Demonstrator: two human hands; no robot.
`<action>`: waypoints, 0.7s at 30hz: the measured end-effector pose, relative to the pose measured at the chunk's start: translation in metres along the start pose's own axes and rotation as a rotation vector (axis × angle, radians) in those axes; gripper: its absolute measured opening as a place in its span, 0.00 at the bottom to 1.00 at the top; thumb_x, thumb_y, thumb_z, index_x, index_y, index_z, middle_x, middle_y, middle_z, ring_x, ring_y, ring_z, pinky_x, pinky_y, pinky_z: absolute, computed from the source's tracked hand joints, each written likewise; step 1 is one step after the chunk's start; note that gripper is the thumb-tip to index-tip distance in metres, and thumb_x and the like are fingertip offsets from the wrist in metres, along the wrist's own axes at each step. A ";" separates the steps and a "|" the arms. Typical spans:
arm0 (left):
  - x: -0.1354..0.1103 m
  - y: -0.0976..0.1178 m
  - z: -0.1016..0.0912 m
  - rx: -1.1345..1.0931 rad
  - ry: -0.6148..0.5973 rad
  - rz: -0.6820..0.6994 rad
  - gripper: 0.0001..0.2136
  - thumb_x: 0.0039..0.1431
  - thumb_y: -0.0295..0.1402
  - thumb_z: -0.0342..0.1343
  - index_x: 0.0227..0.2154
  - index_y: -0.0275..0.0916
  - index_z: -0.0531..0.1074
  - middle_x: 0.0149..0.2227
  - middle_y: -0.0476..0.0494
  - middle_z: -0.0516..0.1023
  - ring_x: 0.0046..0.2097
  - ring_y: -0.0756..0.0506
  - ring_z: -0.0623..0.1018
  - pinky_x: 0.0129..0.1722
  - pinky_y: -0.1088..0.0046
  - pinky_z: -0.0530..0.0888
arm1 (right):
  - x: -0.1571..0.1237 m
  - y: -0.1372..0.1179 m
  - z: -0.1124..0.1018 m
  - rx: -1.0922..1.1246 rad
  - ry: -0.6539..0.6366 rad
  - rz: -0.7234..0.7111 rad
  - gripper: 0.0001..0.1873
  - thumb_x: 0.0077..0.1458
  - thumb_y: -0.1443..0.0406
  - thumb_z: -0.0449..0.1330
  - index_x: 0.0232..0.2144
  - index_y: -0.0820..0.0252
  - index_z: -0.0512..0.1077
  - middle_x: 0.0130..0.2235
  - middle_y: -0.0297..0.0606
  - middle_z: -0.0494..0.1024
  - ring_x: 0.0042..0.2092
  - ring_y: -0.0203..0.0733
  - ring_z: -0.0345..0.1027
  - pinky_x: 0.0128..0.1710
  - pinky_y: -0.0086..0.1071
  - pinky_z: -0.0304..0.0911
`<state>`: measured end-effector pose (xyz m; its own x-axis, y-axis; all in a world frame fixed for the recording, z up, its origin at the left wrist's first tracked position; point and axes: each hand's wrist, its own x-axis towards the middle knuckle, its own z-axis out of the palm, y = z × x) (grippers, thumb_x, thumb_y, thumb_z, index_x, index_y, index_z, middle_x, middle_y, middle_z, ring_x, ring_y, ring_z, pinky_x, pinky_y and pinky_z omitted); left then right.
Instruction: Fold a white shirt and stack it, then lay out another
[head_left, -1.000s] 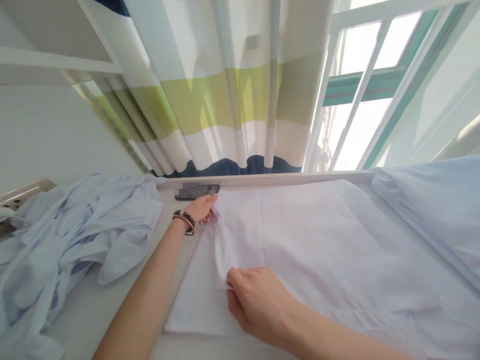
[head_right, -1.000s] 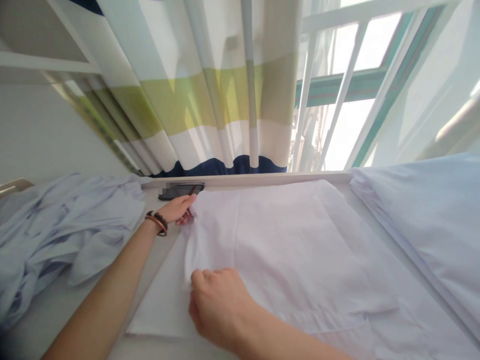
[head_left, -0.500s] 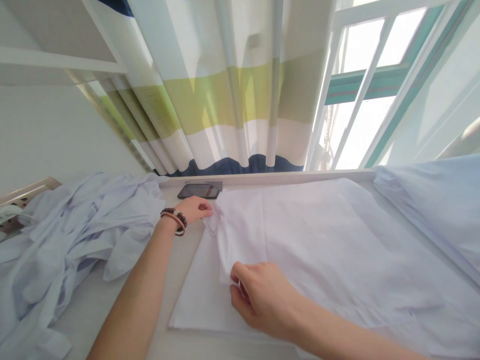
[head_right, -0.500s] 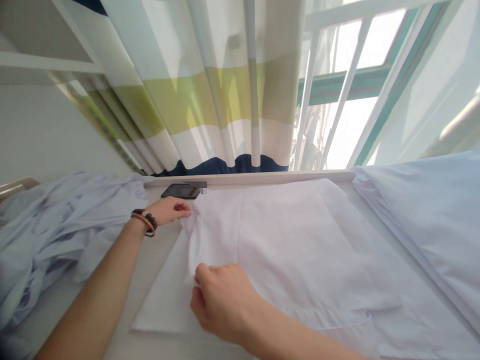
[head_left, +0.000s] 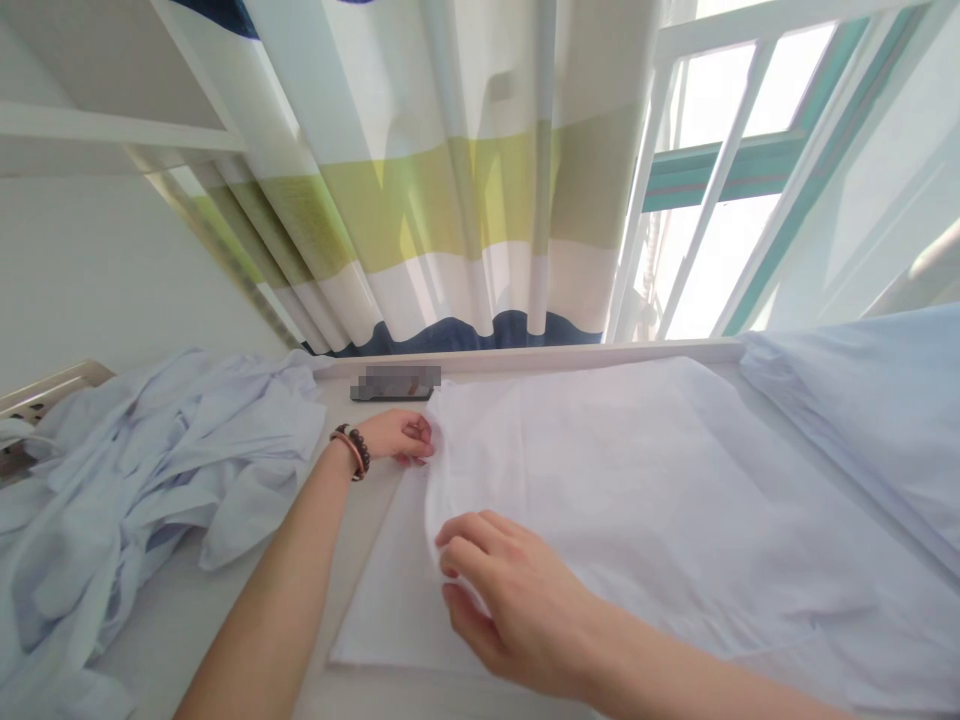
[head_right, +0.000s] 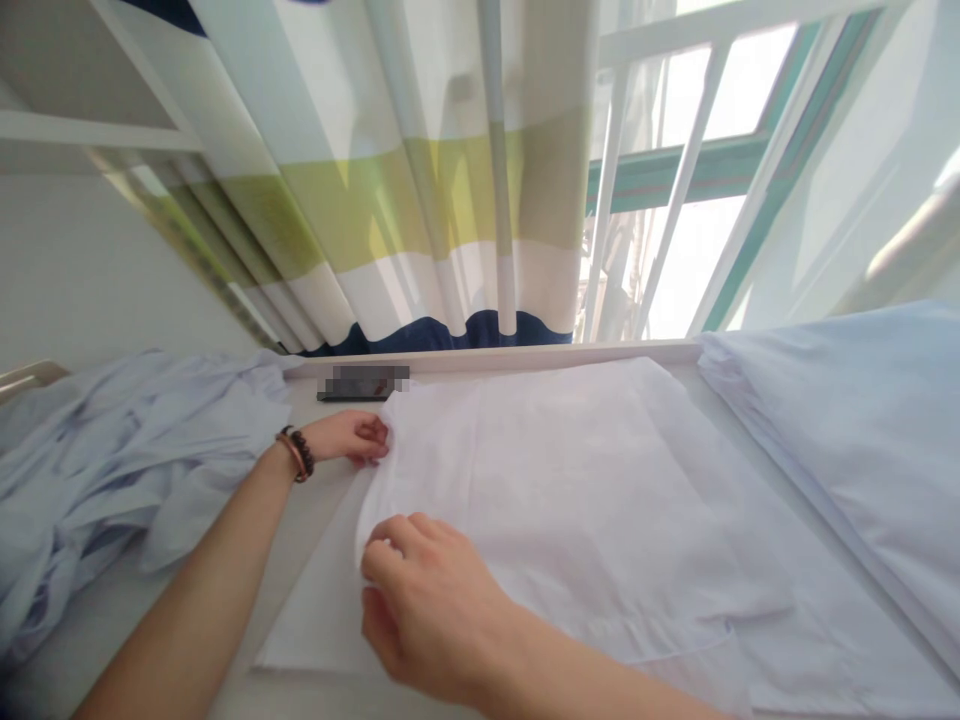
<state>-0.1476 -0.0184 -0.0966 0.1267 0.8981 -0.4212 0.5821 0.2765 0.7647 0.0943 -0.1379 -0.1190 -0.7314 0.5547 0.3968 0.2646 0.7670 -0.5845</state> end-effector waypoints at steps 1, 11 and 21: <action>0.001 0.001 0.000 0.019 0.011 0.011 0.12 0.34 0.29 0.65 0.23 0.36 0.67 0.21 0.52 0.71 0.26 0.49 0.72 0.25 0.74 0.70 | -0.001 0.003 0.003 -0.008 -0.016 -0.005 0.04 0.55 0.70 0.51 0.33 0.59 0.65 0.41 0.42 0.73 0.41 0.41 0.67 0.42 0.32 0.63; -0.010 0.005 -0.003 -0.219 0.024 0.106 0.17 0.49 0.38 0.62 0.41 0.38 0.68 0.36 0.49 0.74 0.37 0.49 0.74 0.35 0.73 0.73 | -0.003 0.009 0.013 -0.038 -0.082 -0.047 0.04 0.53 0.71 0.51 0.32 0.59 0.65 0.36 0.41 0.76 0.37 0.41 0.67 0.41 0.32 0.63; 0.003 0.007 0.009 -0.267 0.031 0.012 0.12 0.57 0.42 0.48 0.34 0.38 0.65 0.32 0.47 0.76 0.32 0.50 0.75 0.33 0.73 0.74 | -0.007 0.010 0.018 -0.045 -0.084 -0.063 0.05 0.56 0.71 0.52 0.33 0.58 0.65 0.36 0.39 0.76 0.40 0.41 0.68 0.43 0.32 0.62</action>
<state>-0.1358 -0.0172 -0.0967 0.1055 0.9105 -0.3997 0.3481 0.3427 0.8726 0.0905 -0.1403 -0.1402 -0.7972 0.4772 0.3698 0.2432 0.8145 -0.5268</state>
